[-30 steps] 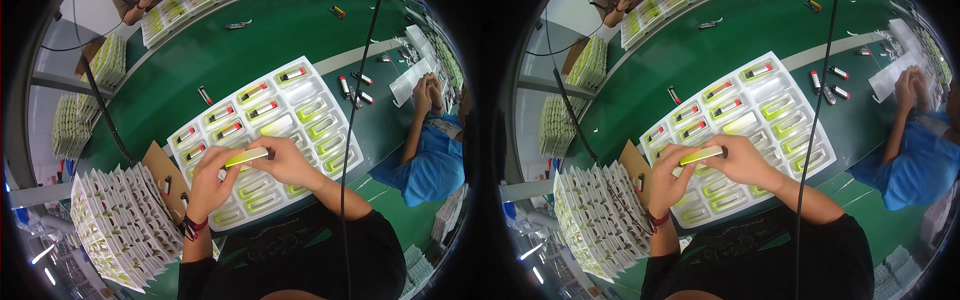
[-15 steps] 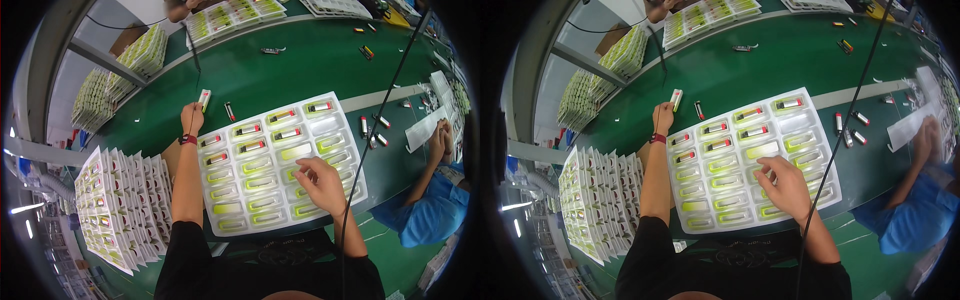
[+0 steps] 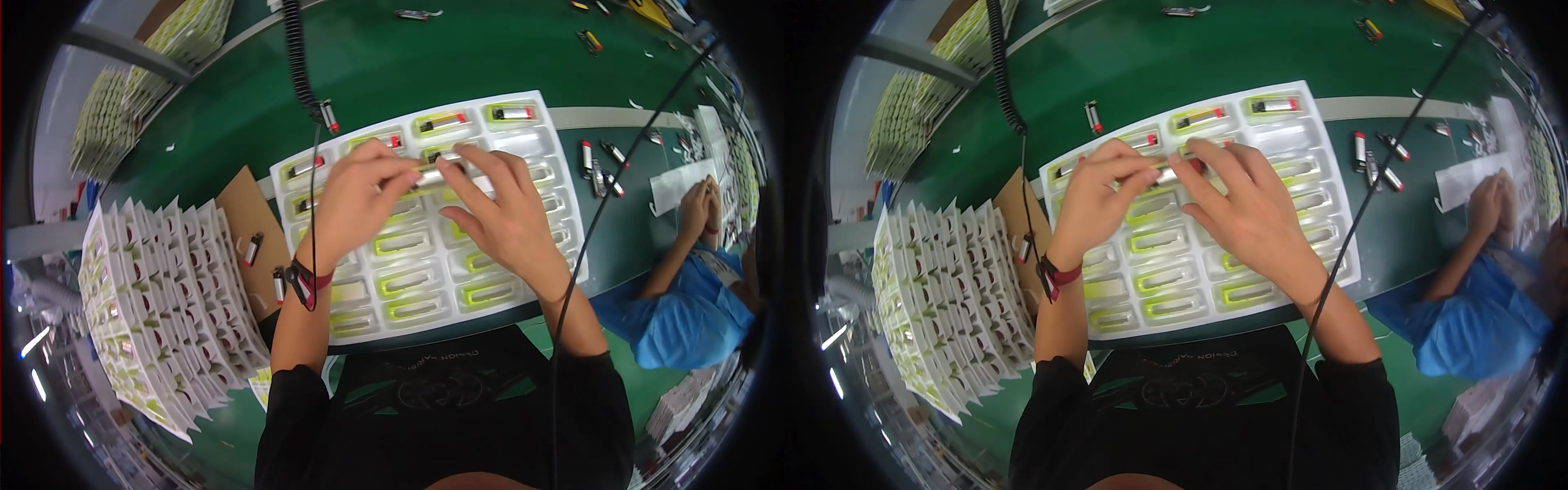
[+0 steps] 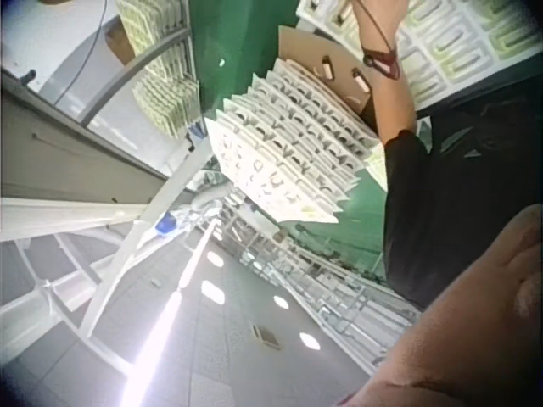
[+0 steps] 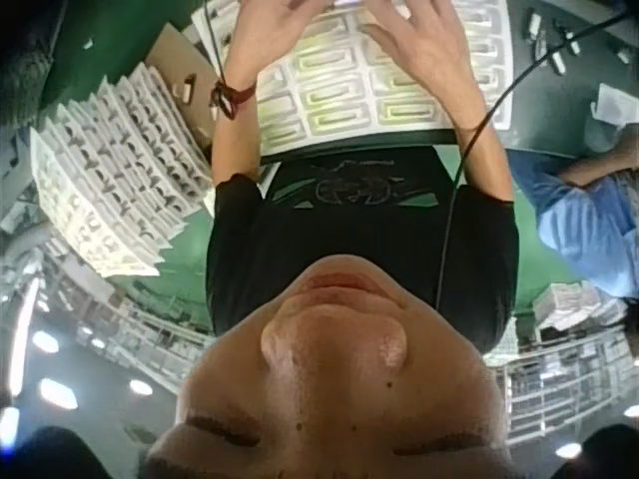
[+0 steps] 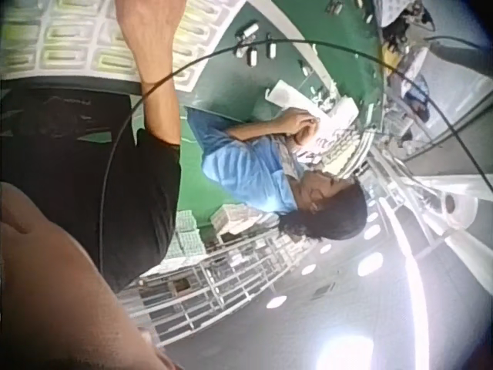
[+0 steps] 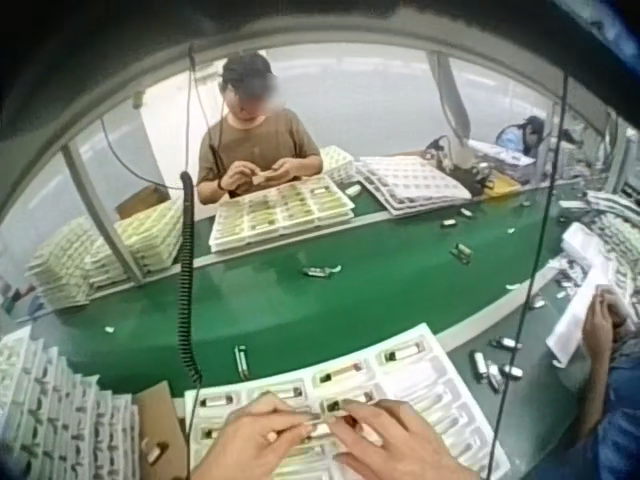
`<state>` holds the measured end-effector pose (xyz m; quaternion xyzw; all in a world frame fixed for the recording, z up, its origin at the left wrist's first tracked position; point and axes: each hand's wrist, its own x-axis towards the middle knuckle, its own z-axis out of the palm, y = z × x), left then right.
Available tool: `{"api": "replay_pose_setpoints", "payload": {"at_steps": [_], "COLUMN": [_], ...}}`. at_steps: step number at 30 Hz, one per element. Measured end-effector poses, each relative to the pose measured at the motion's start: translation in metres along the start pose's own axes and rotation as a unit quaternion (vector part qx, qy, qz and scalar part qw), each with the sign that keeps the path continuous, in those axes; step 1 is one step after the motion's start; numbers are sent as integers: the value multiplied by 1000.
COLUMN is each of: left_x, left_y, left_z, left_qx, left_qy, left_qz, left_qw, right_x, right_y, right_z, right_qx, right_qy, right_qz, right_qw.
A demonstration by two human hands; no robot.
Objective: Assembling small electronic components into plastic housings on a production line.
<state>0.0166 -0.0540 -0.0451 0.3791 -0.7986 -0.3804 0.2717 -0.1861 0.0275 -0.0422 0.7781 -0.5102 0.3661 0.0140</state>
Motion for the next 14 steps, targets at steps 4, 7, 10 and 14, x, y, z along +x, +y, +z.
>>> {"api": "replay_pose_setpoints", "payload": {"at_steps": [4,7,10,14], "left_x": [22,45,62,83], "left_y": [7,-47,-100,-176], "left_z": [9,-17,-47,-70], "left_qx": [-34,184,400,317], "left_qy": [-115,67,183,41], "left_qz": [10,-54,-171,-224], "left_qw": [993,979,882,921], "right_x": [-8,-15,-26,-30], "right_y": [28,61,101,127], "right_z": [-15,-25,-24,-12], "right_qx": [60,8,-33,-50], "right_qy": [-72,-69,-97,-152], "right_qz": [63,145,218,215], "right_qw": [994,987,971,963]}}
